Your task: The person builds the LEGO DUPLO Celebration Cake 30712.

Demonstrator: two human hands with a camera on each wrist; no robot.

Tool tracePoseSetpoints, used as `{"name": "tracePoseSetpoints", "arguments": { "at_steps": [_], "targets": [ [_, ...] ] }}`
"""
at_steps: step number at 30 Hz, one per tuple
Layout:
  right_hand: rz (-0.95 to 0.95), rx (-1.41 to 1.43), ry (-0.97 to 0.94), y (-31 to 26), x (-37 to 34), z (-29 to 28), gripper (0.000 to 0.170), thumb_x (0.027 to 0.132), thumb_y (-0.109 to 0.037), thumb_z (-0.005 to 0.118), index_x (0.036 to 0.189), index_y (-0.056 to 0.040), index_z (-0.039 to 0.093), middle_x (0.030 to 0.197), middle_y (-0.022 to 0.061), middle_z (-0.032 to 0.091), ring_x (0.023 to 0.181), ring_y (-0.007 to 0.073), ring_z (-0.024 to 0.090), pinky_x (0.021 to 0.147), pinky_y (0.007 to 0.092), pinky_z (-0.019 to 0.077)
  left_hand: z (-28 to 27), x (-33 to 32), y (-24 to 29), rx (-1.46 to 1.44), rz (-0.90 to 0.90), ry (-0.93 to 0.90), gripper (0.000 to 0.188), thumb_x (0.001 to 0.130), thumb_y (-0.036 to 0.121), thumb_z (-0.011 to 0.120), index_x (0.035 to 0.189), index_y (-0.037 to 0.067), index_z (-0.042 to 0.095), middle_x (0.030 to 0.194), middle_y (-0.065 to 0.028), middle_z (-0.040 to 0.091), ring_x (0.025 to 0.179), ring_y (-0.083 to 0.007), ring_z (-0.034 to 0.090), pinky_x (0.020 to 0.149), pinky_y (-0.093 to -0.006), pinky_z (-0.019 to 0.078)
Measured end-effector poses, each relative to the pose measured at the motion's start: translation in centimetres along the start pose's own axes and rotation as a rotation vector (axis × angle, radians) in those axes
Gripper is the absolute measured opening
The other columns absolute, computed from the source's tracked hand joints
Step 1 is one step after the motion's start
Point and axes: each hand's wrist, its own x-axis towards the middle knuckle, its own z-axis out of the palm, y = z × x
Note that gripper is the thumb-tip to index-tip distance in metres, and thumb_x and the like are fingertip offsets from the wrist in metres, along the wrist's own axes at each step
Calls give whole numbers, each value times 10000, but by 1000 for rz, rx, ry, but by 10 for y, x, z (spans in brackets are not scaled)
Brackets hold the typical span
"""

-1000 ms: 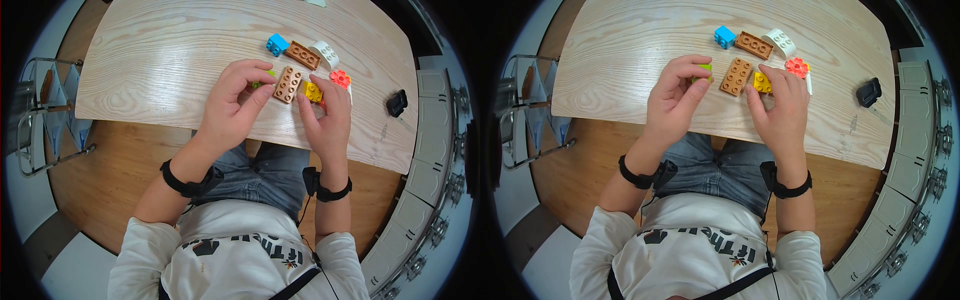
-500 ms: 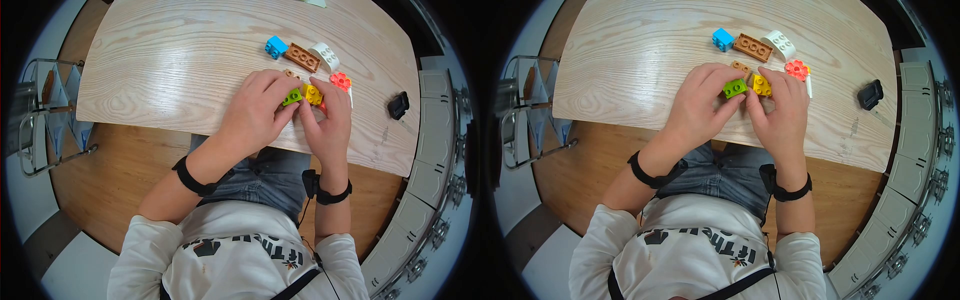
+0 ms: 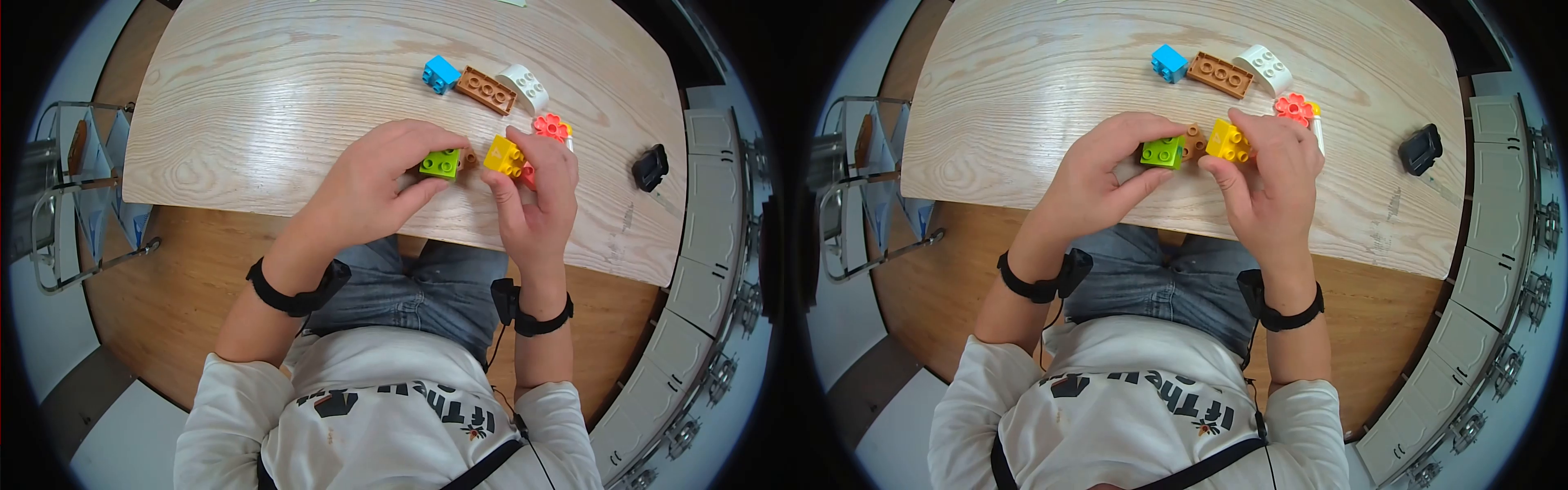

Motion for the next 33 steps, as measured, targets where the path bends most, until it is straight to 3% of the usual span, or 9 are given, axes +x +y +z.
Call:
{"name": "tracePoseSetpoints", "arguments": {
  "at_steps": [6,9,15,24,33],
  "targets": [
    [63,2,-105,-1,1,2,542,894,-311,919,1364,-103,745,1195,60,785,1137,321,647,1057,456,456,14,-8,2,304,45,154,464,902,24,842,1350,77,730,1238,-126,762,1106,-346,700,967,-437,559],
    [76,-25,-114,-3,3,3,526,895,-304,916,1357,-112,753,1186,54,787,1129,321,647,1062,470,457,16,-3,-1,335,56,135,461,891,68,861,1335,84,738,1205,-105,769,1076,-352,683,970,-454,545],
    [-37,-8,-149,-1,6,1,508,902,-298,906,1361,-130,767,1201,26,789,1191,345,620,1071,505,450,4,1,-5,253,79,-48,468,864,99,870,1317,96,754,1169,-64,778,1040,-336,662,969,-448,527],
    [-43,-25,-265,-6,7,-2,511,943,-268,855,1439,-187,760,1273,12,787,1239,361,607,1109,512,417,4,-10,-1,247,77,25,489,857,103,892,1327,86,759,1180,-74,779,1075,-335,676,976,-451,541],
    [-25,77,-225,0,6,-4,479,944,-210,852,1408,-138,757,1252,52,778,1243,365,603,1106,495,431,3,-6,-1,199,38,5,496,840,102,906,1316,80,770,1232,-85,789,1115,-332,686,1022,-444,529]
  ]
}}
